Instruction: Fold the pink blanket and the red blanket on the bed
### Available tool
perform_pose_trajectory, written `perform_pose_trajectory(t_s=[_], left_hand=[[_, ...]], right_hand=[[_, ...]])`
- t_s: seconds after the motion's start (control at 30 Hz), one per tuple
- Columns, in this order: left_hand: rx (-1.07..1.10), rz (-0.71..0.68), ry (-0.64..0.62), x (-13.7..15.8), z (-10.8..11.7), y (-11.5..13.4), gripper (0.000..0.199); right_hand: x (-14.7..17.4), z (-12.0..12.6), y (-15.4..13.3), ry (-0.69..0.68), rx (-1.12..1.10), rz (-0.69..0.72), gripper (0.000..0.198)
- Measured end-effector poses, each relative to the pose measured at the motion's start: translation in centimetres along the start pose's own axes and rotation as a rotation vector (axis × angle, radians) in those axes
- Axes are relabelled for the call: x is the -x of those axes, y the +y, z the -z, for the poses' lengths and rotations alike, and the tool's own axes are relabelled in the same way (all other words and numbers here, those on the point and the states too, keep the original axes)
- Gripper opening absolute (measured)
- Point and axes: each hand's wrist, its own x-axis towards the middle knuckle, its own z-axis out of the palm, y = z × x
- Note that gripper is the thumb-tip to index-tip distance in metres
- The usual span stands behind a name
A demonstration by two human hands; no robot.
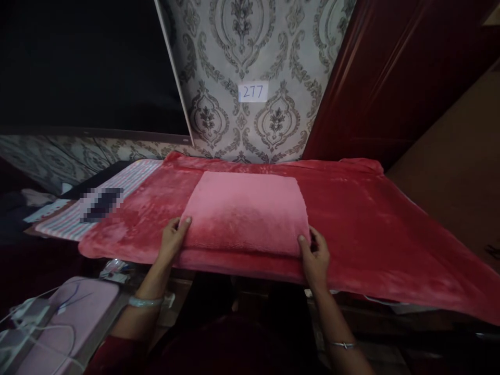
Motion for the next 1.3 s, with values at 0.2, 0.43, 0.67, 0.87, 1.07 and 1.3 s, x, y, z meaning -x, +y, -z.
perform_pose_trajectory(t_s=[0.2, 0.43, 0.67, 0.87, 1.07, 1.3], left_hand=[[0.037, 0.001, 0.013, 0.4, -0.1, 0.9, 0.043], [-0.02, 0.005, -0.022, 0.7, 0.4, 1.4, 0.046], [-0.063, -0.048, -0.18, 1.3, 3.3, 0.1, 0.057], [-0.128, -0.125, -0.275, 1.3, 4.1, -0.2, 0.047], [-0.154, -0.093, -0.227, 0.6, 4.1, -0.6, 0.048], [-0.188, -0.109, -0.266, 1.3, 4.2, -0.6, 0.05]], right_hand=[[-1.5, -0.1, -0.4, -0.032, -0.005, -0.014, 0.045], [-2.1, 0.8, -0.4, -0.206, -0.104, -0.149, 0.044], [-0.5, 1.9, 0.2, -0.216, -0.146, -0.101, 0.063], [-0.3, 2.0, 0.1, -0.251, -0.135, -0.107, 0.056], [-1.5, 2.5, -0.7, -0.228, -0.154, -0.171, 0.049], [-1.3, 3.0, 0.1, -0.269, -0.077, -0.225, 0.059]])
